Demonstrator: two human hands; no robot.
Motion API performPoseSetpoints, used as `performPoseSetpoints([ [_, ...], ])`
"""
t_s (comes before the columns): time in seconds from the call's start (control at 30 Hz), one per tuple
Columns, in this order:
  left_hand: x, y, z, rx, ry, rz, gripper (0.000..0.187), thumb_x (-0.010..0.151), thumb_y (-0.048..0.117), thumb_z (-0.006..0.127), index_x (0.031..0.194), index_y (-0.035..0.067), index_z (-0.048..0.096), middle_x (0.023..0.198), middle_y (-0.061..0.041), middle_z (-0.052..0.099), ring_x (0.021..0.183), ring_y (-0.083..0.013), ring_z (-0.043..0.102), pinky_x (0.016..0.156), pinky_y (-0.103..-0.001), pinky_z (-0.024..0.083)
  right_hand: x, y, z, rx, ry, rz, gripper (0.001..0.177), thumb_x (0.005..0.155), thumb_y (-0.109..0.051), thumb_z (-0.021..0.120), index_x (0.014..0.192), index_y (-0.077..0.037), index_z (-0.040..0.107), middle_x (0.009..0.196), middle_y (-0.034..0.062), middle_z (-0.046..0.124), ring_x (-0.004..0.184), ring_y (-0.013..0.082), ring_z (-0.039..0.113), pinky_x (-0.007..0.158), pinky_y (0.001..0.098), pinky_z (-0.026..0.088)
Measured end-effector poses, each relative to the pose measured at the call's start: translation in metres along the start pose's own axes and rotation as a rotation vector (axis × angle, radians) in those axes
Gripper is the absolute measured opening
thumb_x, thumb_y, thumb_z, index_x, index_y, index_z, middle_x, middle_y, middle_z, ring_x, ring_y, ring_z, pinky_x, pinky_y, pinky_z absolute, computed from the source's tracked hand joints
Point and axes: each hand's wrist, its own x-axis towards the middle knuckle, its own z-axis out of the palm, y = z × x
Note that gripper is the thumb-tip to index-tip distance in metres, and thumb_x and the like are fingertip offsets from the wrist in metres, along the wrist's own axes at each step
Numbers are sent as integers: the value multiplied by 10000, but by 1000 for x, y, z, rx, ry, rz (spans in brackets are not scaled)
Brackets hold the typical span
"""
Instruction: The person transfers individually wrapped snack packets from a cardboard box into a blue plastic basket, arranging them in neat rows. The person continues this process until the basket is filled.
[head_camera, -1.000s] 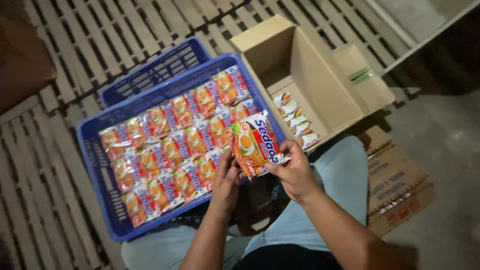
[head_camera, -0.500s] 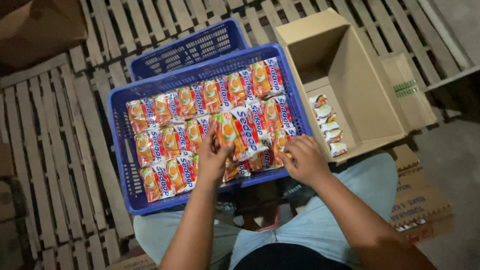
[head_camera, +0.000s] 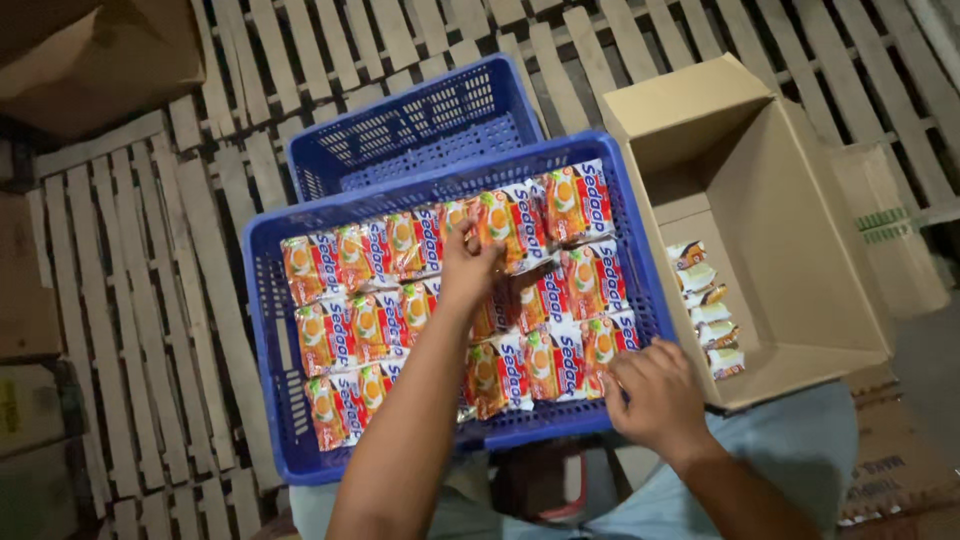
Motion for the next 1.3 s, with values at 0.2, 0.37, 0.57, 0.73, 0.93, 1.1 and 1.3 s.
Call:
performPoseSetpoints([
  [0.2,4,2,9,1045,40,392,1084,988,373,757,1762,77,59,1748,-257,286,1627,-507,187,1340,-626,162,2,-2,-2,-3,104,-58,162,953,-231,634,900,-161,770,913,-11,761,859,246,669,1063,446,481],
  [0.37,8,-17,-2,1031,-57,505,883,898,271,818,1683,238,414,1758,-288,248,1590,-582,237,1272,-709,238,10,-13,-17,-13,86,-58,106,871,-172,639,902,-155,739,890,11,739,826,262,656,1070,463,498],
  [0.57,22,-26,18,1018,-54,541,836,930,177,843,1674,198,462,1732,-338,258,1585,-544,303,1280,-641,330,11,-10,-16,0,47,-49,110,799,-155,635,854,-157,731,878,4,753,800,264,660,1031,461,496],
  [0.73,28,-29,20,974,-51,583,822,921,133,813,1668,178,473,1738,-330,250,1584,-553,308,1261,-660,358,9,-7,-13,17,15,-39,134,803,-200,643,876,-159,747,900,-1,770,814,267,676,1031,478,492],
  [0.93,21,-17,20,941,-78,488,850,919,146,826,1680,233,457,1768,-269,217,1610,-518,273,1271,-660,353,9,-11,-15,1,17,-9,127,813,-183,627,860,-159,743,881,-2,767,808,254,668,1065,469,487],
  [1.1,-5,-7,19,1064,-50,462,928,913,301,805,1726,276,358,1809,-264,139,1628,-530,170,1263,-670,313,7,-8,-15,-19,106,-111,133,859,-129,601,901,-126,727,881,39,735,823,256,659,1037,437,494],
  [1.3,-94,-8,22,969,24,588,816,940,289,798,1681,194,469,1714,-354,289,1553,-569,360,1229,-676,386,-11,23,28,-65,194,-127,110,837,-293,642,850,-206,707,823,22,708,835,242,743,1119,470,517],
])
